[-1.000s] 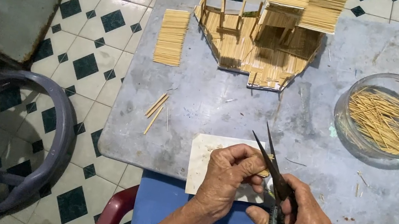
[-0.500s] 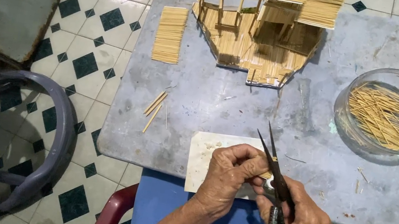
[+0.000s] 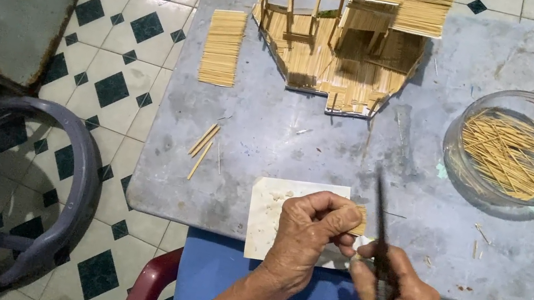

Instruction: A person is cutting wooden sticks to size using scissors as part of building a model house.

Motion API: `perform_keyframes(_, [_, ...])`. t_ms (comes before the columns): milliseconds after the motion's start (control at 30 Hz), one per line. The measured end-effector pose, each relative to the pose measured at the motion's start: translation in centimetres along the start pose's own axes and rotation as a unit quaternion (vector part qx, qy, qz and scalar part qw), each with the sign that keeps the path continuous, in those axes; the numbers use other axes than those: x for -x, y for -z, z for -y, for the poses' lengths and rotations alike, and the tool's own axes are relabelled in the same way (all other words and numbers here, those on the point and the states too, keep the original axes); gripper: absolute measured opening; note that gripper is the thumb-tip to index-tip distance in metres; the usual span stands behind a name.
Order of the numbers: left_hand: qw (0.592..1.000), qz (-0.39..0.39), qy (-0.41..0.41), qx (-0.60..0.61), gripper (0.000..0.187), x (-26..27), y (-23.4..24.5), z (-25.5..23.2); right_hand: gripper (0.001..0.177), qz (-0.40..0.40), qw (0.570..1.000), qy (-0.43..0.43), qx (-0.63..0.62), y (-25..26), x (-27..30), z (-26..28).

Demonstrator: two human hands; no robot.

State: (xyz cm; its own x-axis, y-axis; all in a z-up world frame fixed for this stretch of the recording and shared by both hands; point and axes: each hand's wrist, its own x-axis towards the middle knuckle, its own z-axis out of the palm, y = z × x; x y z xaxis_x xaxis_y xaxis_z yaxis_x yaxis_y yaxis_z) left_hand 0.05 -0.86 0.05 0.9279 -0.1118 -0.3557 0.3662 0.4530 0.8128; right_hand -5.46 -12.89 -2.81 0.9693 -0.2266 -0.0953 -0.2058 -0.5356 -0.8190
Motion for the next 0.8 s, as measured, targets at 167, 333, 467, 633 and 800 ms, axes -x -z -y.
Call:
perform_keyframes(167, [0.998,-0.053,-0.021,0.005,0.015,-0.2,-0.1,-0.1,0.03,0.016,0.971,-0.048,-0.232,1.5,-0.4,1.8])
perform_keyframes(333, [0.995,-0.094,-0.03,-0.017,0.014,-0.1,-0.1,-0.5,0.039,-0.01,0.955,-0.02,-0.294,1.2,-0.5,2.3])
perform_keyframes(467, [0.995,-0.094,-0.03,-0.018,0.016,0.0,0.0,-0.8,0.039,-0.033,0.962,-0.019,-0.27,1.0,-0.3,2.9])
perform_keyframes(633, [0.995,-0.1,-0.023,-0.009,0.015,-0.1,0.2,-1.1,0.039,-0.013,0.979,-0.05,-0.199,1.1,-0.1,3.0])
perform_keyframes(800, [0.994,-0.11,-0.02,-0.006,0.016,-0.2,0.3,-1.4,0.039,0.013,0.982,-0.091,-0.165,1.2,-0.2,2.4])
